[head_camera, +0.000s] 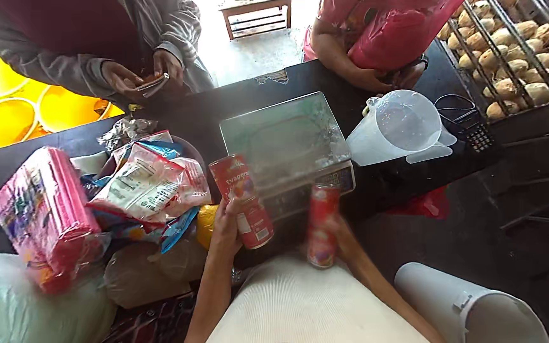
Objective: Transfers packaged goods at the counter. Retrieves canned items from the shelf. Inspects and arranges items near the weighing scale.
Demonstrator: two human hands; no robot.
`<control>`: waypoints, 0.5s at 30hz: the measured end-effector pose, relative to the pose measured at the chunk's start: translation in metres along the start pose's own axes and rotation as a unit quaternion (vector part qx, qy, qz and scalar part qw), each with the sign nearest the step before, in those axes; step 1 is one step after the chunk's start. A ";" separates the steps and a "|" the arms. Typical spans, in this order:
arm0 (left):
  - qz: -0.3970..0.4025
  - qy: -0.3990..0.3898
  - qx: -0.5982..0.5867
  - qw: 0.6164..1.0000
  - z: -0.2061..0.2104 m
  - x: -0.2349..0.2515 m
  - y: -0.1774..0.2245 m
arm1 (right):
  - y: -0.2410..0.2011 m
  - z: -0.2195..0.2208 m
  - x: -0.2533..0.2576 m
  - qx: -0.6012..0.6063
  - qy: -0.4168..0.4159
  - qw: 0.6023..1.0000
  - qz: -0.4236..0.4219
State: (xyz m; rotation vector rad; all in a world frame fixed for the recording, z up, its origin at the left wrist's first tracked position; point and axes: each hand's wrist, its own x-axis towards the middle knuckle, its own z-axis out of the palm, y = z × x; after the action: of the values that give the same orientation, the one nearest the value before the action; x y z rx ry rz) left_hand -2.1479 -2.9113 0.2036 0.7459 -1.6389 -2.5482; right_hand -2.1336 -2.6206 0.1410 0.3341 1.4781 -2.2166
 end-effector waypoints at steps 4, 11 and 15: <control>0.004 -0.018 0.008 1.000 0.016 0.014 0.000 | -0.014 -0.011 0.012 0.021 0.006 1.000 0.002; 0.003 -0.035 0.026 0.999 0.035 0.031 0.000 | -0.019 -0.034 0.028 0.064 -0.013 0.998 -0.006; -0.003 -0.040 0.026 0.999 0.043 0.036 -0.004 | -0.025 -0.045 0.035 0.059 -0.014 0.998 -0.013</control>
State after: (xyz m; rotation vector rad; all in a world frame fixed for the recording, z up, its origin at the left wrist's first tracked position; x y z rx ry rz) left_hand -2.1956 -2.8823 0.2008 0.6602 -1.7353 -2.5809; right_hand -2.1782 -2.5793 0.1280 0.3222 1.3483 -2.3251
